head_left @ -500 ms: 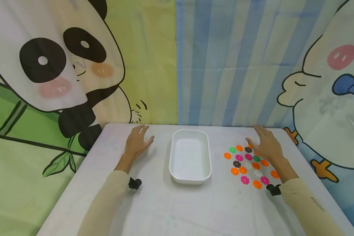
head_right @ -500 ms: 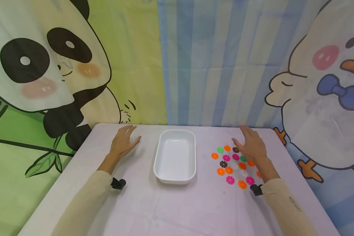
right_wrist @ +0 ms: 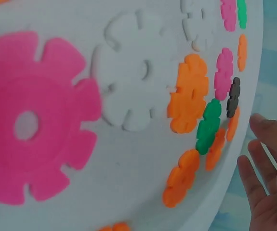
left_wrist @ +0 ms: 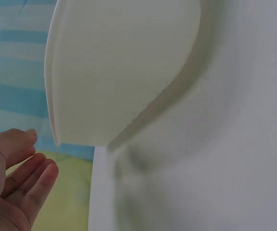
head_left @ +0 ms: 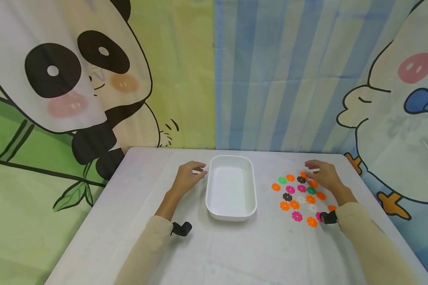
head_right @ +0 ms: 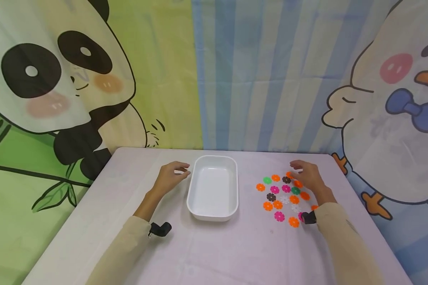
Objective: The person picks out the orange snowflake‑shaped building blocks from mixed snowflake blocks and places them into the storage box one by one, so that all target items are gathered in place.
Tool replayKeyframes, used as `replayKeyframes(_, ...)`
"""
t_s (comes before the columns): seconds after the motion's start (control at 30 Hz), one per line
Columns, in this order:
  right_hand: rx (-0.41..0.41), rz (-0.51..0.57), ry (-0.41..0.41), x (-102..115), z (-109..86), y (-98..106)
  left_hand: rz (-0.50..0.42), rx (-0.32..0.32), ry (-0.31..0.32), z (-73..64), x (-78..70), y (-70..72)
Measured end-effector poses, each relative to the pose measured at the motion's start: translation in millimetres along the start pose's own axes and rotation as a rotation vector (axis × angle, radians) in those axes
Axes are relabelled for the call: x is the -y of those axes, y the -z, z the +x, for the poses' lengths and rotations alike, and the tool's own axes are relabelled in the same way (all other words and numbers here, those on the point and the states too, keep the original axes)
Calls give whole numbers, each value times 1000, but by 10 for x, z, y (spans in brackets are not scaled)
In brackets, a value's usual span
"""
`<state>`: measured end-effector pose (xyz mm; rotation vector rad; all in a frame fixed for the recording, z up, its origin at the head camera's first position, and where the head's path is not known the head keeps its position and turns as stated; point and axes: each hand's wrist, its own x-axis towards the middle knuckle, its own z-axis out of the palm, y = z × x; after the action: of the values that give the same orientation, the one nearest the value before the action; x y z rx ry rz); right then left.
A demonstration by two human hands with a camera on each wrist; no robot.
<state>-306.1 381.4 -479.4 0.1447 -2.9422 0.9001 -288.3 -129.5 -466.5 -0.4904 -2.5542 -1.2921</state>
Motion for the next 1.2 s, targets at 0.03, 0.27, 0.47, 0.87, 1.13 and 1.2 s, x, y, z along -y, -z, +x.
replayKeyframes(0.03,16,4,-10,-12,11,-7,-27,-5,3,-16,-15,-22)
replayKeyframes(0.27,104,1,-81,-109,50,-42,-191,17,91,-123,-83,-148)
replayKeyframes(0.47,140,16,-116,-189,81,-49,-324,5,131,-212,-100,-205)
replayKeyframes(0.87,149,-5,-120,-194,118,-69,-366,-62,108,-322,-91,-257)
replayKeyframes(1.13,118,-23,-93,-166,115,-87,-388,-62,118,-313,-85,-272)
replayKeyframes(1.2,115,-23,-95,-170,116,-85,-394,-62,113,-316,-82,-276)
